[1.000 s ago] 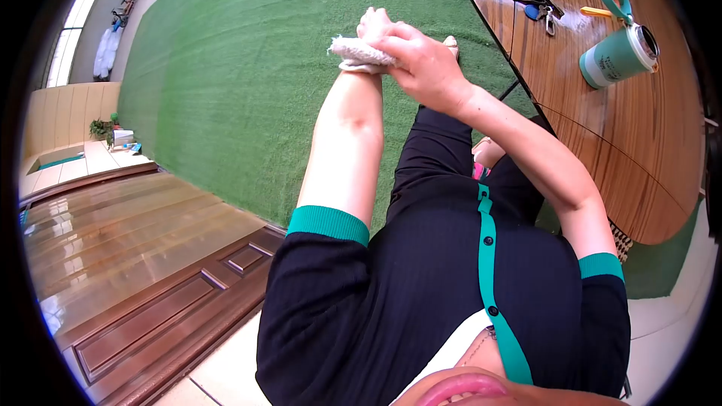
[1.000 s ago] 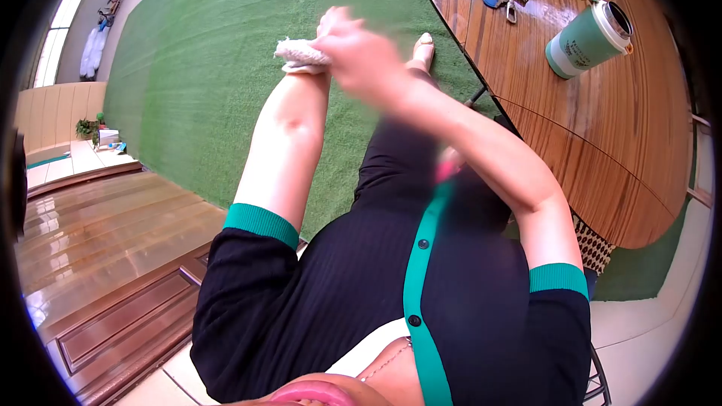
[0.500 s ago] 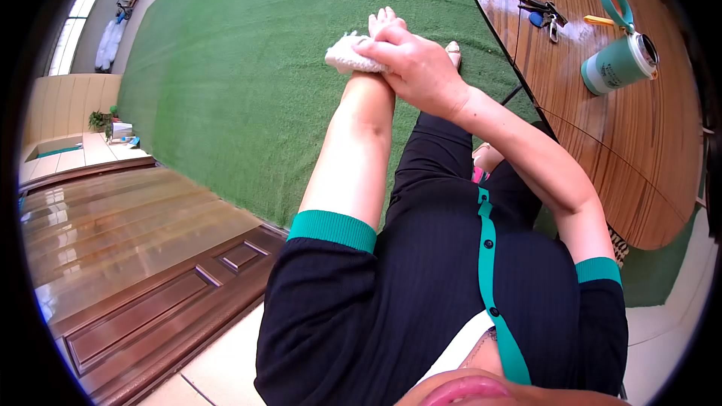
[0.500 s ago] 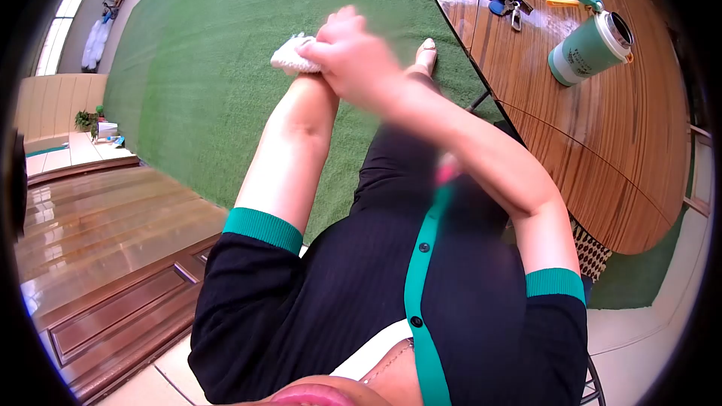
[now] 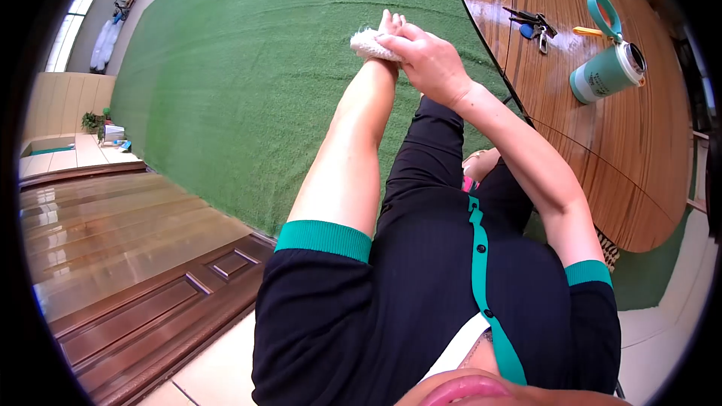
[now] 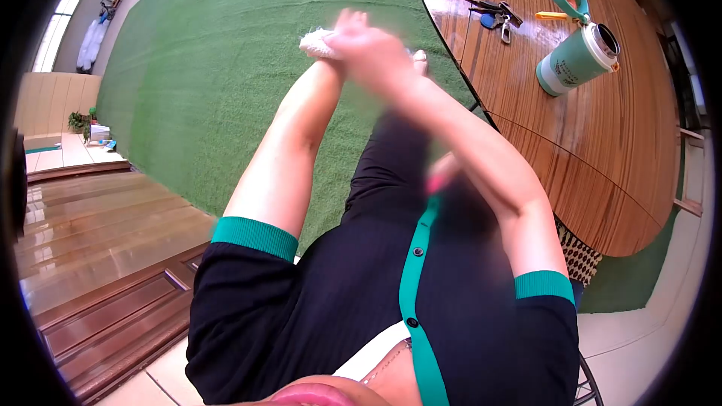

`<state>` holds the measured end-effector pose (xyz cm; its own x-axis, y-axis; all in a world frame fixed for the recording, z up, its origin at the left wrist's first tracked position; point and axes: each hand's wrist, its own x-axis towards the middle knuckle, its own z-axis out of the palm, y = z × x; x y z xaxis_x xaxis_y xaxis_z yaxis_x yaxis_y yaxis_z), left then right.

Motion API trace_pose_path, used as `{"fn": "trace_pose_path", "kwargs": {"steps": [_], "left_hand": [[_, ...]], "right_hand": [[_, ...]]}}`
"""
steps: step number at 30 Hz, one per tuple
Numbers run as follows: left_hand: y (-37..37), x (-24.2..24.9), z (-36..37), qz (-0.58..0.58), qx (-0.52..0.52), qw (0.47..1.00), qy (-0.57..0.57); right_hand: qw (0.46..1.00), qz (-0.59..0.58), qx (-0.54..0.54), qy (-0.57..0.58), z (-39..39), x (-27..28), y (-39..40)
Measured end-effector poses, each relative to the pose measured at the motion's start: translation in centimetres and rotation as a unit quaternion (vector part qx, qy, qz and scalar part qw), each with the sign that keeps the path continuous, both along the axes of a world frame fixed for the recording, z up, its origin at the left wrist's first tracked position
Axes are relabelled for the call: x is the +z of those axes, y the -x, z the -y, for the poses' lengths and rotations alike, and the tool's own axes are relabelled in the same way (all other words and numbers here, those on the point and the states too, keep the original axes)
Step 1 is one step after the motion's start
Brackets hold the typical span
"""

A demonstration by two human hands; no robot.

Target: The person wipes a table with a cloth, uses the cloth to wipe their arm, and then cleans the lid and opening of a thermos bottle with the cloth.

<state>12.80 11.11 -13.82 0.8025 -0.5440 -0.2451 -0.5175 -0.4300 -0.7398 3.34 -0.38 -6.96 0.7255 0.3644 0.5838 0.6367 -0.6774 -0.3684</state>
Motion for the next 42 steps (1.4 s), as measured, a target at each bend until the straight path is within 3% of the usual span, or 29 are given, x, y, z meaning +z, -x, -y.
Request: {"fn": "trace_pose_path", "kwargs": {"steps": [2,4,5,6,8,9,10,11,12,13,14,16,17,18,20,21,24,25,26,28,30,31,32,33,35,36,38,40,42], "left_hand": [[-0.6,-1.3,1.0,-0.009,-0.041,0.999,-0.015],[-3.3,-2.1,1.3,-0.108,0.033,0.99,0.088],[-4.0,-4.3,0.4,-0.072,0.054,0.979,0.18],[-3.6,-2.4,0.6,-0.114,0.12,0.963,0.212],[-5.0,-2.2,1.4,-0.145,0.242,0.907,0.313],[-5.7,-1.4,1.9,-0.139,0.236,0.909,0.315],[-6.2,-0.2,2.5,-0.118,0.273,0.87,0.394],[-6.8,0.8,3.1,-0.098,0.309,0.821,0.471],[-7.3,1.8,3.6,-0.094,0.306,0.82,0.474],[-8.4,2.6,4.3,-0.074,0.333,0.754,0.562],[-9.4,3.5,5.0,-0.056,0.354,0.678,0.642],[-9.7,5.5,4.3,-0.098,0.354,0.592,0.717],[-9.9,6.9,4.5,-0.104,0.365,0.556,0.74],[-12.1,6.5,4.4,-0.101,0.352,0.557,0.745],[-18.4,1.0,3.3,-0.107,0.36,0.515,0.771],[-18.3,1.7,3.2,-0.106,0.363,0.49,0.785],[-20.4,0.9,2.3,-0.067,0.349,0.515,0.78],[-18.9,2.5,2.3,-0.094,0.365,0.47,0.798],[-17.3,4.0,2.2,-0.094,0.366,0.47,0.798],[-14.0,7.4,2.1,-0.134,0.342,0.562,0.741],[-10.2,10.0,2.6,-0.103,0.3,0.743,0.589],[-11.1,7.9,1.5,-0.095,0.218,0.794,0.559],[-8.5,9.9,2.3,-0.073,0.178,0.888,0.417],[-7.9,10.2,2.5,-0.031,0.134,0.91,0.39],[-6.5,10.7,3.3,0.008,0.084,0.928,0.363],[-5.9,10.8,3.8,0.034,0.037,0.956,0.288],[-5.8,10.4,5.0,0.099,-0.055,0.972,0.204],[-6.7,9.9,5.0,0.096,-0.066,0.963,0.245],[-6.0,10.0,4.3,0.044,0.022,0.969,0.241]], "right_hand": [[0.994,0.003,0.088,-0.07,-1.9,3.8,4.1],[0.964,-0.026,0.19,-0.186,-3.2,7.7,8.7],[0.948,0.01,0.246,-0.199,-3.6,8.5,10.6],[0.937,0.023,0.292,-0.189,-3.6,9.2,12.6],[0.935,0.106,0.296,-0.164,-2.4,8.9,13.6],[0.935,0.166,0.269,-0.16,-2.2,6.8,12.3],[0.931,0.226,0.241,-0.155,-2.1,4.0,10.0],[0.955,0.211,0.182,-0.104,-1.1,2.6,7.9],[0.962,0.211,0.133,-0.112,-0.5,1.1,5.6],[0.976,0.197,0.046,-0.085,-0.2,1.5,4.3],[0.981,0.141,0.026,-0.13,0.2,1.8,3.8],[0.975,0.086,-0.013,-0.206,0.9,2.5,2.8],[0.973,0.076,0.027,-0.217,0.3,3.3,4.3],[0.968,0.058,0.068,-0.234,-0.6,4.5,6.4],[0.938,-0.013,0.186,-0.292,-2.3,7.8,12.2],[0.921,-0.03,0.252,-0.296,-2.4,9.0,14.3],[0.899,0.052,0.39,-0.191,-1.0,10.8,15.1],[0.913,0.134,0.351,-0.16,-0.6,10.0,13.4],[0.933,0.159,0.291,-0.143,-0.1,8.7,10.6],[0.971,0.146,0.148,-0.119,0.8,6.7,5.2],[0.975,0.071,0.028,-0.21,3.2,7.2,2.4],[0.968,0.106,-0.024,-0.228,4.2,7.6,1.4],[0.956,0.141,-0.077,-0.244,5.0,8.0,0.5],[0.957,0.141,-0.079,-0.242,5.4,8.2,-0.3],[0.965,0.012,-0.155,-0.212,5.7,8.0,-1.1],[0.964,0.012,-0.159,-0.211,5.2,7.3,-1.0],[0.989,-0.014,-0.062,-0.132,3.2,6.0,-0.7],[0.979,-0.034,-0.004,-0.201,0.4,6.4,3.3],[0.977,-0.007,0.079,-0.199,-0.8,6.4,5.7]]}}
